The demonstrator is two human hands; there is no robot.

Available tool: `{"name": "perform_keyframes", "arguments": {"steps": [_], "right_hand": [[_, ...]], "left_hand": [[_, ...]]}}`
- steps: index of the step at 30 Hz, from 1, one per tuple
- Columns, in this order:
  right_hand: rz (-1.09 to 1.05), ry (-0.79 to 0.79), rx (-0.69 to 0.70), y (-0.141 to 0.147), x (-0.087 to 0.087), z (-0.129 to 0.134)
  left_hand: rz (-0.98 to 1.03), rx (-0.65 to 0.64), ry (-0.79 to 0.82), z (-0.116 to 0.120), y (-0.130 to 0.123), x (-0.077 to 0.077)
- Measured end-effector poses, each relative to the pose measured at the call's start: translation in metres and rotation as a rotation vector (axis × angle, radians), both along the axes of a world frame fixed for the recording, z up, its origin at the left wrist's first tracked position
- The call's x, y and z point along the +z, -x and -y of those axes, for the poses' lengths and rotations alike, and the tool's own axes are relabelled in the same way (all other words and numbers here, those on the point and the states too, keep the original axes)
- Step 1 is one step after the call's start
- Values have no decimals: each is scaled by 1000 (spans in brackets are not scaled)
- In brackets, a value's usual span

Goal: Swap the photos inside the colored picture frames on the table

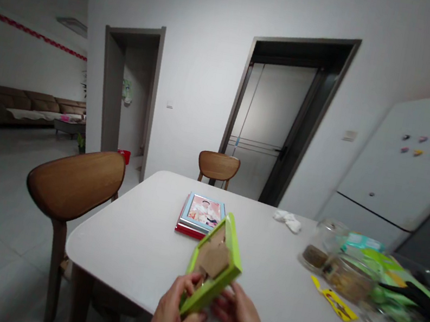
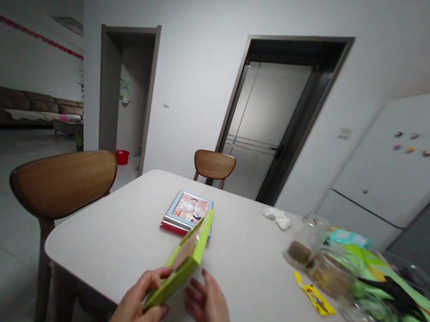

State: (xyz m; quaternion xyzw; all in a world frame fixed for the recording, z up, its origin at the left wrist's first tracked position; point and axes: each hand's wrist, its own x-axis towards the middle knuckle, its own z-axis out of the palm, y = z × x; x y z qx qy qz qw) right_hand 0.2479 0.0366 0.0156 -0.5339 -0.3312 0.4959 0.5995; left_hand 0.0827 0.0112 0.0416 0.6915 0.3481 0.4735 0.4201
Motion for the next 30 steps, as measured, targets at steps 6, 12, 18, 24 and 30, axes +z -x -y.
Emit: {"name": "perform_keyframes", "arguments": {"steps": [6, 12, 18, 24, 30], "right_hand": [[-285, -34, -76, 30, 12, 9], [-33, -14, -193, -39, 19, 5], [116, 88, -221, -123, 25, 8], [278, 176, -165, -186, 17, -3], [812, 200, -219, -205, 3, -27]], "left_hand": [[470, -130, 167, 3, -34, 16], [537, -106, 384, -19, -35, 25], [386, -156, 482, -32, -64, 9], [-140, -145, 193, -32, -97, -11], [-443, -30, 67, -37, -114, -27]]}}
